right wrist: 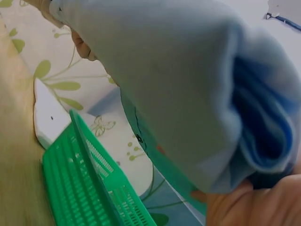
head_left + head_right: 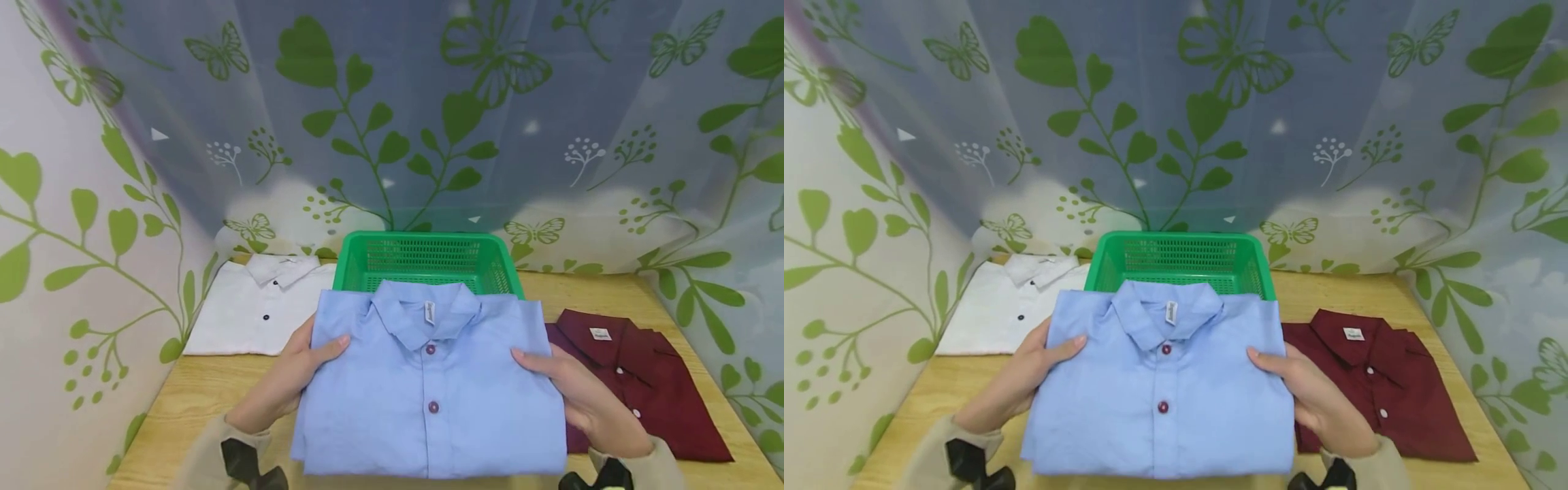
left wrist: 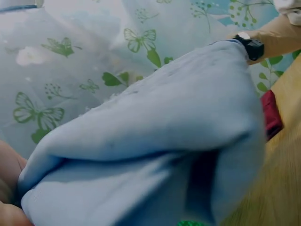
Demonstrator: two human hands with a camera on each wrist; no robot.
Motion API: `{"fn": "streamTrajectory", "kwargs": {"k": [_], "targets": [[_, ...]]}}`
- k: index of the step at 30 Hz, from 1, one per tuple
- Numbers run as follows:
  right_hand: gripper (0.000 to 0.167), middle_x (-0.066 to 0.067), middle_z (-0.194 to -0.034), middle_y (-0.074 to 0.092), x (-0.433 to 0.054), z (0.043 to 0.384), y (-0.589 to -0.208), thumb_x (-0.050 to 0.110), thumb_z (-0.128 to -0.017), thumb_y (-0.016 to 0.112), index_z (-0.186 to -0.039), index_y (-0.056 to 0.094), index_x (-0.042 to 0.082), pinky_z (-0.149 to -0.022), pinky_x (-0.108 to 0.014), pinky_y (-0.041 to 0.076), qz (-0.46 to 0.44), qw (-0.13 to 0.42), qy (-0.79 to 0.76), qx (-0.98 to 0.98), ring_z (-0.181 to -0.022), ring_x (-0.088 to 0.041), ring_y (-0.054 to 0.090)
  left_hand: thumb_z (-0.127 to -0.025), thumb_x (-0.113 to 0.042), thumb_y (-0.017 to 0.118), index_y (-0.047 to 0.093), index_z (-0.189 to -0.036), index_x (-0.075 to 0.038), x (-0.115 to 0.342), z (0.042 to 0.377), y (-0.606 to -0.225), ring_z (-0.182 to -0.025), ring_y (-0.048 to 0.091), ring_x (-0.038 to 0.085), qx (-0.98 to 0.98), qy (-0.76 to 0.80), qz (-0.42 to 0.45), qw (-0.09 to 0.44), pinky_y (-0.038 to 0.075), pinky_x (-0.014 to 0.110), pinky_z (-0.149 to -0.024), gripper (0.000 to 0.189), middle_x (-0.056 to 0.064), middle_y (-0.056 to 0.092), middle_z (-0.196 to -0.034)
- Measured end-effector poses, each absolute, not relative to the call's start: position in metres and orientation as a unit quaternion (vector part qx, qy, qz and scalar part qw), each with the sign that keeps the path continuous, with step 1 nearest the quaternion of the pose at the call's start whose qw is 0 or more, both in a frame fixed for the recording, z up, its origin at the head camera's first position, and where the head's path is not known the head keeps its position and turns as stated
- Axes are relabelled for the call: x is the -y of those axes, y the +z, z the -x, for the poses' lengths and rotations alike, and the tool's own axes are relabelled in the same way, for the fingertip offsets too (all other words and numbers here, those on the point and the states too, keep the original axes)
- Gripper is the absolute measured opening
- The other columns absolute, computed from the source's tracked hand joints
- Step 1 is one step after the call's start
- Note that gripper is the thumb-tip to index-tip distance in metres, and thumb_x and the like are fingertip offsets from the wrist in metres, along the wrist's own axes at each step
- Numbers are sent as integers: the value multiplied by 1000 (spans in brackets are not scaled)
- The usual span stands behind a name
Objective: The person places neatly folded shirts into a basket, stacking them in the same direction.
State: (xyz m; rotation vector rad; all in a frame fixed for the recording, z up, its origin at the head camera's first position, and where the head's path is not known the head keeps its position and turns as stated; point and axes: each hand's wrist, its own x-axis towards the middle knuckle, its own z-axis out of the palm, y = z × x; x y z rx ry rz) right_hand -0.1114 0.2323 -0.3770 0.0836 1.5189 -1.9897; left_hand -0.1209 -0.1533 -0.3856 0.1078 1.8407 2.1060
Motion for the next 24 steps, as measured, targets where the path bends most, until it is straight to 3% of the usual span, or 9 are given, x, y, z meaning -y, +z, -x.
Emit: {"fn": "streamTrajectory", "kwargs": {"k": [5,17,24], "targets": [[67,-8,-126,48,-234,136,-369,24,-102,57,-148,11,10,-96,-44,51,-61,301,-747,-590,-112,-21,59,-101,-13,56,23,-154,-9,149,148,-386,-122,52,26,-631,751,-39,191,49,40,-96,62,19,39,-147],[50,-6,-120,54,-239,183,-367,22,-101,58,-135,22,10,-92,-41,54,-52,315,-737,-596,-104,-20,63,-103,-12,51,20,-157,-15,140,195,-382,-125,50,29,-626,753,-30,201,49,41,-97,62,15,38,-148],[40,-5,-115,56,-237,220,-367,15,-103,51,-129,22,10,-87,-33,55,-53,311,-762,-566,-100,-16,64,-104,-12,50,20,-157,-17,133,227,-379,-134,42,30,-633,749,-29,196,37,48,-109,61,12,35,-151]]}}
